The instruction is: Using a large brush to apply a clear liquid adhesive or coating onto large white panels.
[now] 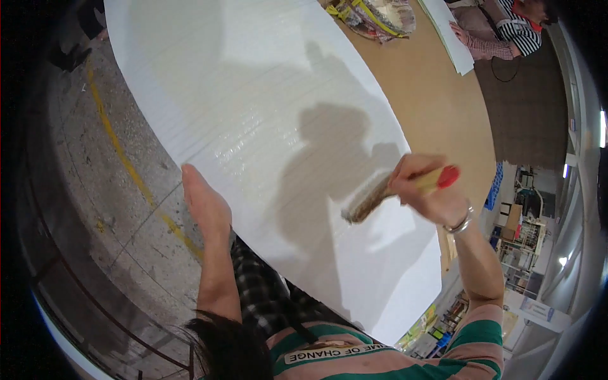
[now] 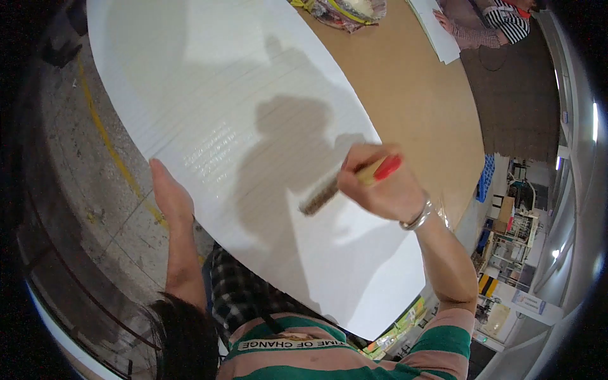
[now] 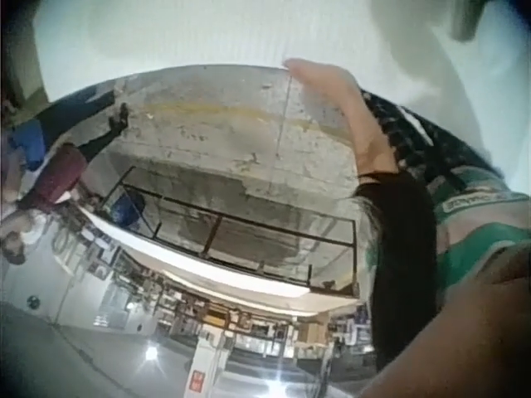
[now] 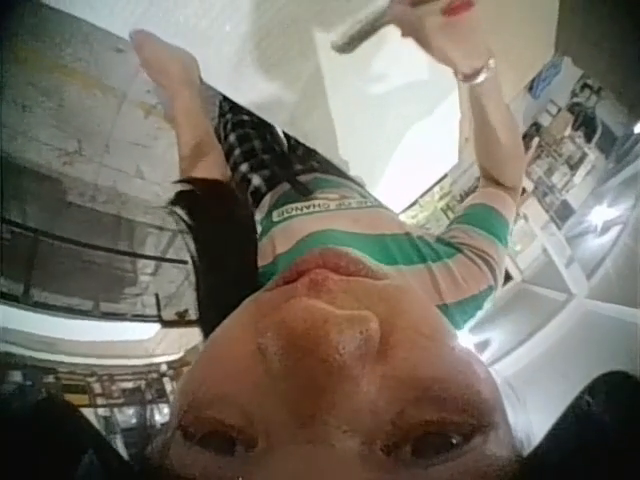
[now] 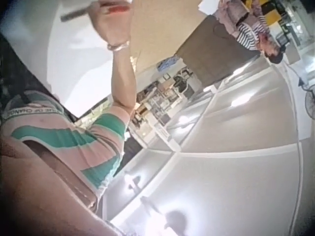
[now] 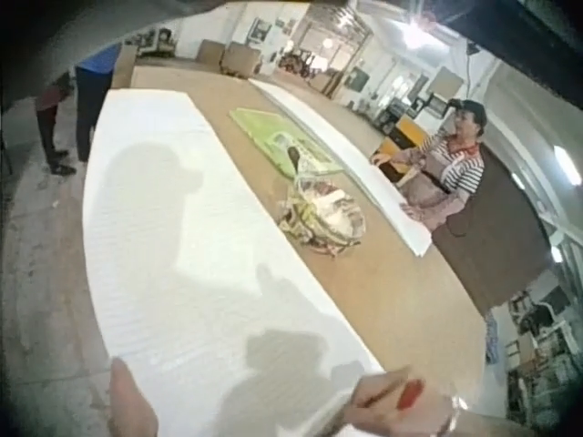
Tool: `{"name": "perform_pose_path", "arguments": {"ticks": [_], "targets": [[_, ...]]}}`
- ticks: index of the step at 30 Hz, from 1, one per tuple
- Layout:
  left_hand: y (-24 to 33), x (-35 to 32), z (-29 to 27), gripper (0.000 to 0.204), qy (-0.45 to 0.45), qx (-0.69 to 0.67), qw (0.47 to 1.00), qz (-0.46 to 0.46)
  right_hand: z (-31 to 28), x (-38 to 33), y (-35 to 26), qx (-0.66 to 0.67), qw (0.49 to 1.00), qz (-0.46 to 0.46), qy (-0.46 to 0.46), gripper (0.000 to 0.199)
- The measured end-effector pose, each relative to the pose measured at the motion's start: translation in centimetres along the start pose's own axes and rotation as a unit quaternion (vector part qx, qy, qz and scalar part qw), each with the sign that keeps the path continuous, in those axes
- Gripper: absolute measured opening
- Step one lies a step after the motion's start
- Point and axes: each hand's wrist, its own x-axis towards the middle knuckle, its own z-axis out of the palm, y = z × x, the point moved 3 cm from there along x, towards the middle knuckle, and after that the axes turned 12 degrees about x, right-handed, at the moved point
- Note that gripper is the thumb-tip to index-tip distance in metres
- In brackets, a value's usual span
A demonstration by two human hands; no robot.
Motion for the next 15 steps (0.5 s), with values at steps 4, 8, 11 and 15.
{"name": "perform_pose_path", "arguments": {"ticks": [4,8,11,15], "targets": [[-0.7,-0.6,0.7,0.059,-0.023,-0.044,0.998,-0.039,-1.6,4.9,-2.4,0.130,0.971,-0.102,0.171,0.006],[-3.0,0.1,-1.5,0.058,0.049,0.111,0.992,0.019,-0.3,5.5,-0.9,0.092,0.993,-0.075,-0.003,0.010],[-2.7,-0.5,-1.2,0.056,0.024,0.157,0.987,-0.019,-2.3,7.2,-1.9,0.040,0.994,-0.087,0.048,0.009],[-3.1,-0.6,-0.1,0.054,0.015,-0.025,0.999,-0.045,-4.0,11.6,-3.4,0.116,0.965,-0.178,0.152,0.009]]}}
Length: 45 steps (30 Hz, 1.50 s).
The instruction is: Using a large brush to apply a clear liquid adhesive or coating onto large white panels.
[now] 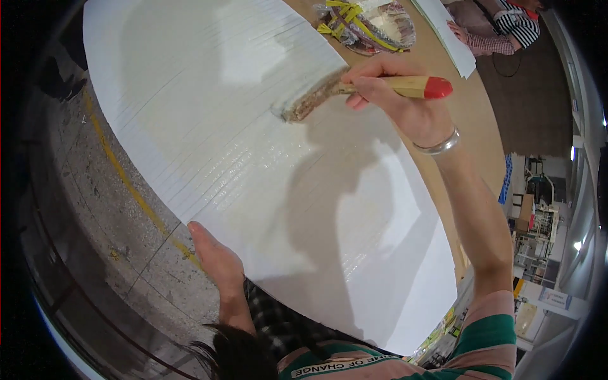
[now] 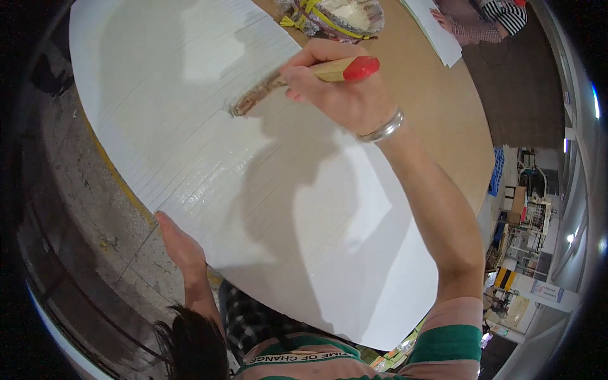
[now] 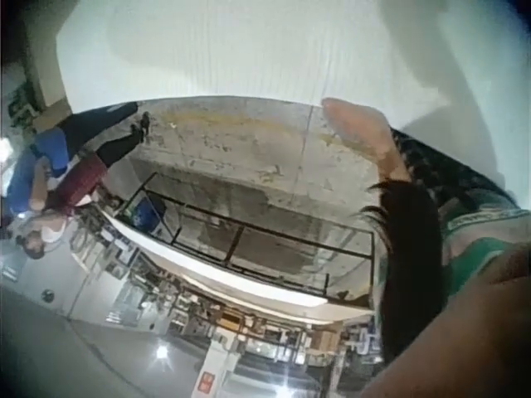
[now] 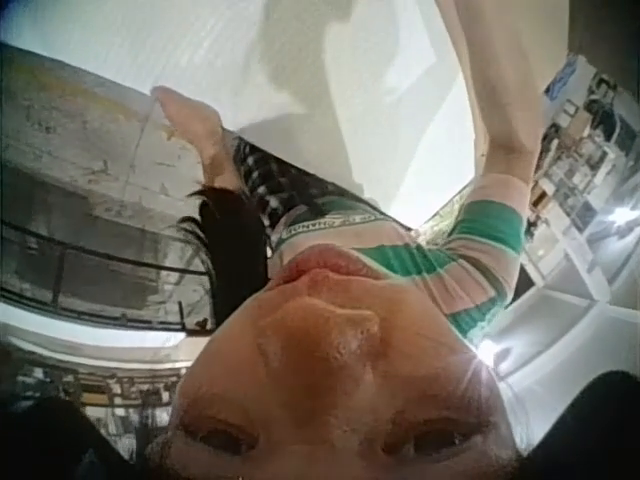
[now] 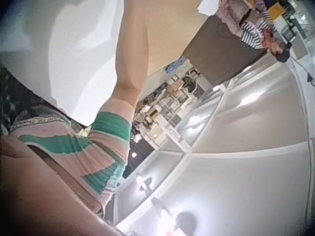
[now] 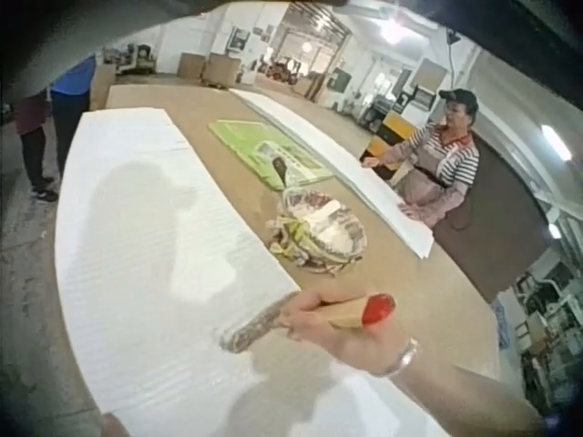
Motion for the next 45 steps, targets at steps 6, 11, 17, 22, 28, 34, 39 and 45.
{"name": "perform_pose_path", "arguments": {"ticks": [6,11,17,22,28,34,39,45], "targets": [[0.7,-0.5,-0.6,0.053,0.036,0.006,0.999,0.024,-1.6,-3.6,0.6,-0.003,0.985,0.147,-0.092,0.015],[-1.2,-0.2,-0.1,0.049,0.007,0.001,0.998,0.065,-1.3,1.7,0.4,0.000,0.999,0.028,-0.015,0.016],[-4.5,0.8,-3.6,0.046,-0.023,0.077,0.956,0.282,-2.5,-2.6,2.2,0.031,0.983,0.161,-0.086,0.020],[-2.7,0.2,-1.4,0.045,0.010,0.009,0.990,0.140,-2.1,0.7,0.8,0.029,0.999,0.038,-0.020,0.019],[-3.1,0.5,-3.2,0.048,-0.017,0.144,0.938,0.313,-2.8,-2.6,3.2,0.004,0.984,0.156,-0.090,0.018],[-0.6,0.4,-1.0,0.053,-0.011,-0.043,0.998,0.042,-2.9,0.4,1.4,0.010,0.998,0.051,-0.032,0.021],[1.9,-0.5,-0.5,0.059,0.043,-0.018,0.999,-0.008,-2.6,-4.4,4.4,-0.025,0.982,0.153,-0.103,0.020],[0.7,0.7,-1.3,0.065,0.026,-0.016,1.000,0.001,-4.2,-5.9,2.1,-0.028,0.983,0.158,-0.089,0.012]]}}
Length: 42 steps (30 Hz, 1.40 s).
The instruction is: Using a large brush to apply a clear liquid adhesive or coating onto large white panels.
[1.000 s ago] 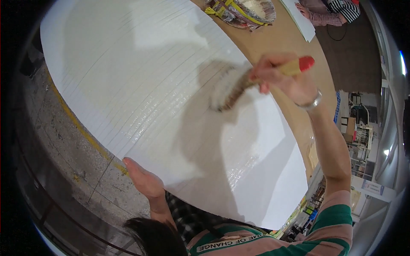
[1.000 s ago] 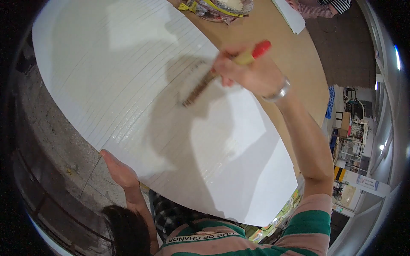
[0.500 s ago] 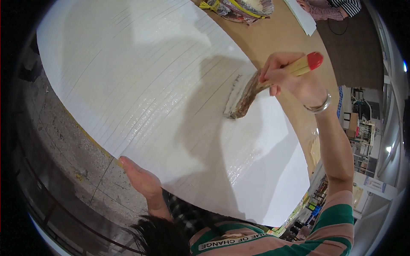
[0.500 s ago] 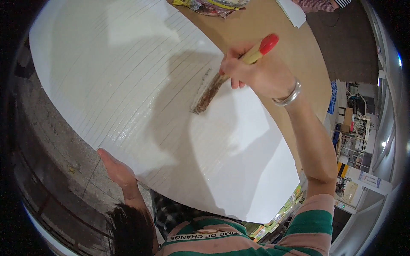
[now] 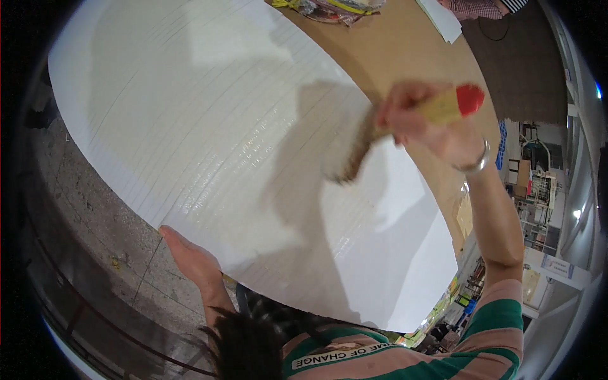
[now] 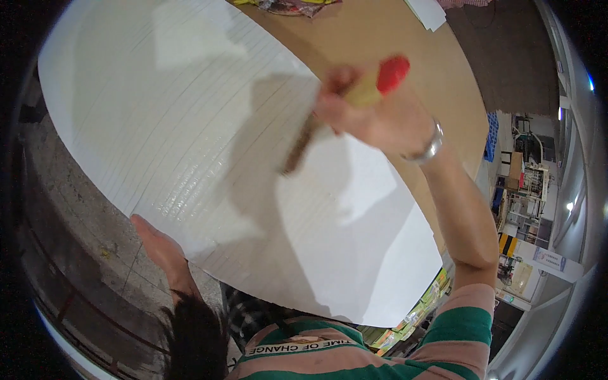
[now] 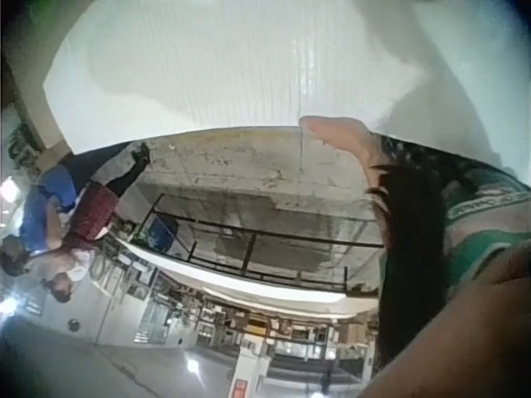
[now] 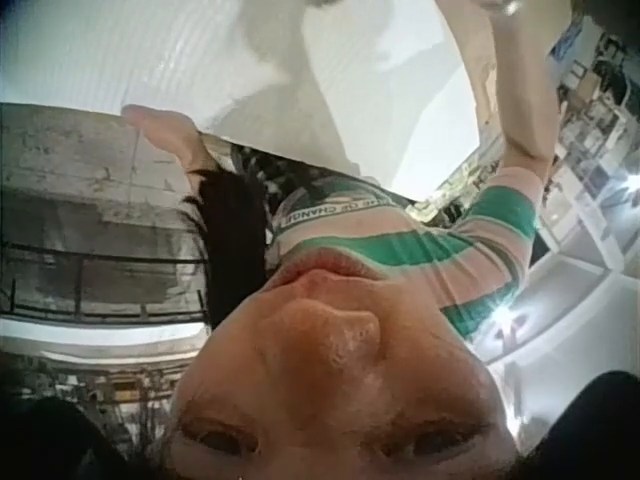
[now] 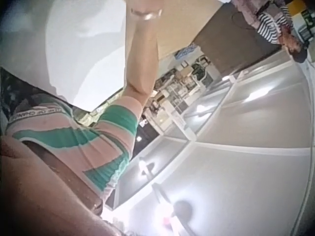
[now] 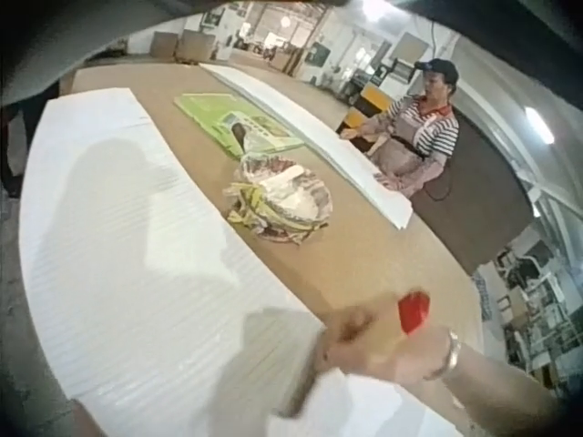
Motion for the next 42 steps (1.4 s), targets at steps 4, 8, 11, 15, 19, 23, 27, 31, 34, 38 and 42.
{"name": "perform_pose_path", "arguments": {"ticks": [4,8,11,15,19,23,27,31,34,38,42], "targets": [[0.2,-0.7,1.0,0.067,-0.026,-0.012,1.000,0.007,0.5,1.4,1.2,0.069,0.996,-0.050,0.027,0.019],[1.6,-0.8,0.3,0.069,0.009,-0.026,1.000,-0.003,0.7,-6.3,5.2,-0.071,0.991,0.103,-0.040,0.009],[0.9,-0.3,-0.2,0.068,0.001,-0.008,1.000,0.005,-1.1,-8.2,3.4,0.120,0.989,0.085,-0.003,0.017],[2.8,-2.0,0.0,0.068,-0.003,0.000,0.998,-0.057,-1.6,-5.0,-1.6,0.127,0.992,0.000,-0.012,0.028],[0.5,-4.6,-0.2,0.071,-0.105,-0.083,0.988,-0.075,1.5,1.3,-2.6,0.045,0.978,-0.203,0.000,0.020],[-2.4,-5.6,-0.5,0.070,-0.048,-0.054,0.996,-0.052,5.2,2.0,-1.5,0.043,0.970,-0.221,0.096,0.023],[-2.0,-5.8,-0.7,0.067,0.010,-0.011,0.999,-0.042,4.5,-1.9,-0.4,-0.023,0.989,-0.144,-0.035,0.015],[-7.2,-2.7,-3.0,0.066,-0.395,-0.713,0.569,-0.114,3.6,-1.1,-1.2,0.040,0.982,-0.177,0.046,0.014],[-4.6,-4.5,-1.7,0.064,-0.118,-0.051,0.990,0.050,2.3,-2.0,1.4,0.067,0.988,-0.128,0.049,0.012],[-5.0,-4.0,-2.2,0.061,-0.379,-0.634,0.673,-0.042,1.0,-4.1,2.0,0.032,0.999,0.014,-0.029,0.013],[-6.1,-3.4,-1.5,0.069,-0.223,-0.388,0.892,-0.070,-0.3,-1.7,0.8,0.051,0.993,-0.085,0.071,0.016]]}}
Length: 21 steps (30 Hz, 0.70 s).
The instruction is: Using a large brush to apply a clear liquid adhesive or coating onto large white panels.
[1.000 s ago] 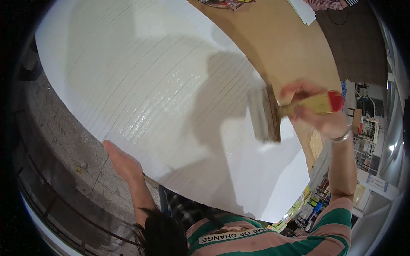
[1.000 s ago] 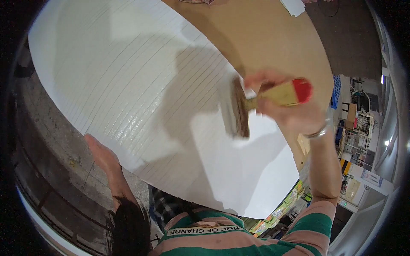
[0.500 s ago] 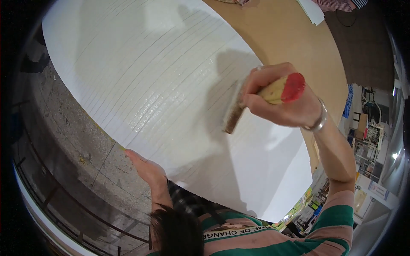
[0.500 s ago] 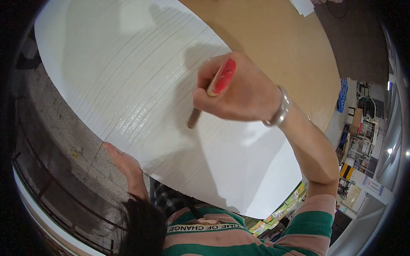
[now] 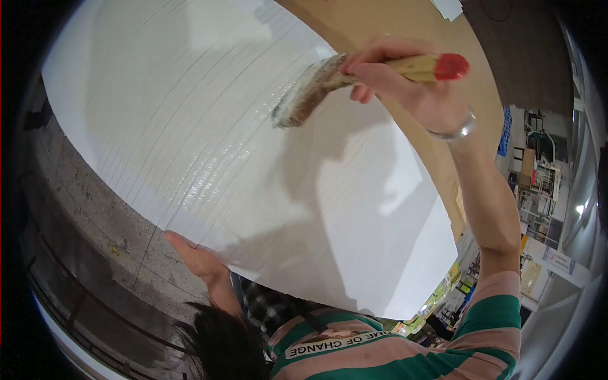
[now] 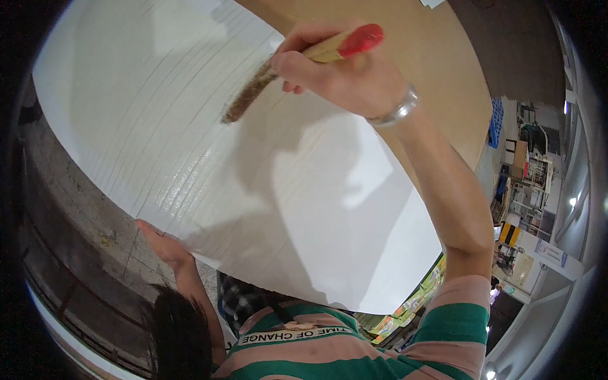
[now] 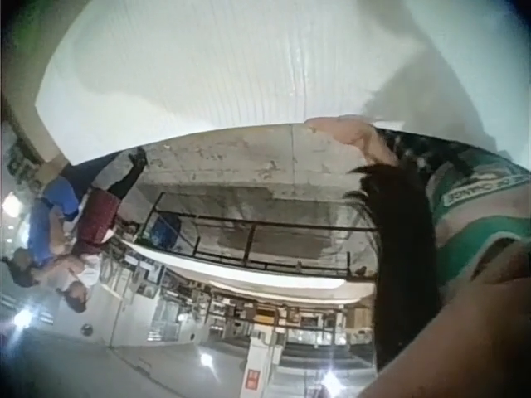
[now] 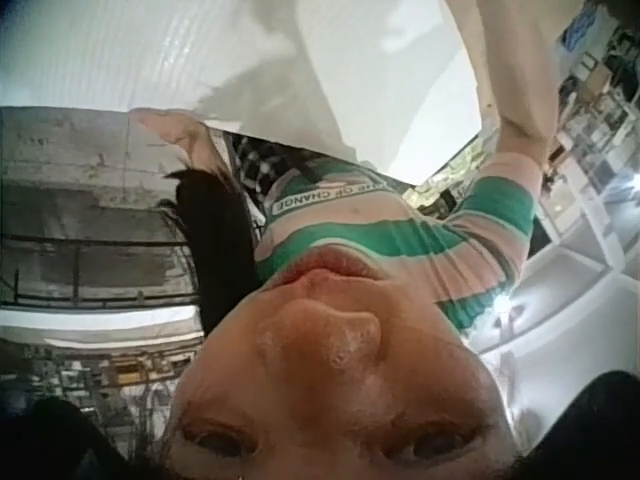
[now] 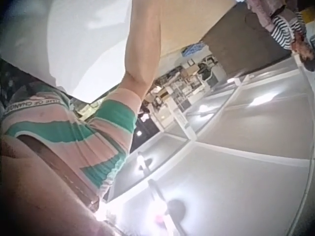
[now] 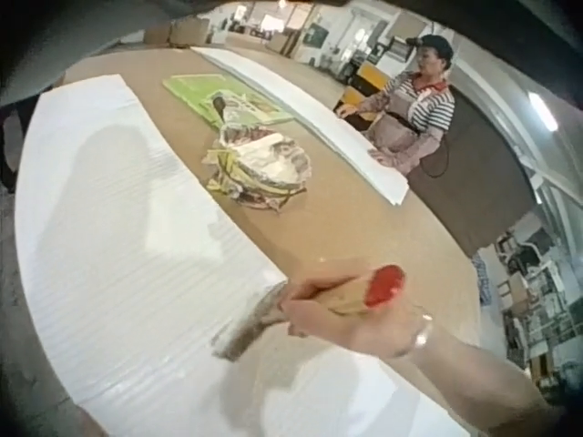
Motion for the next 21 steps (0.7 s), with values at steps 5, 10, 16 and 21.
{"name": "perform_pose_path", "arguments": {"ticks": [5,10,16,21], "targets": [[1.9,-1.1,2.5,0.070,0.109,0.386,0.910,0.108,-0.6,-4.6,3.2,0.006,0.988,0.137,-0.071,0.014],[1.7,-1.1,3.4,0.075,0.228,0.375,0.898,0.032,-1.1,-3.9,1.3,0.000,0.993,0.112,-0.042,0.013],[2.5,-1.0,2.8,0.075,0.217,0.383,0.893,0.093,-1.1,-7.4,4.9,0.032,0.984,0.152,-0.083,0.012],[2.1,-1.2,4.4,0.073,0.256,0.403,0.877,0.054,-2.6,-9.0,3.6,0.050,0.989,0.132,-0.037,0.012]]}}
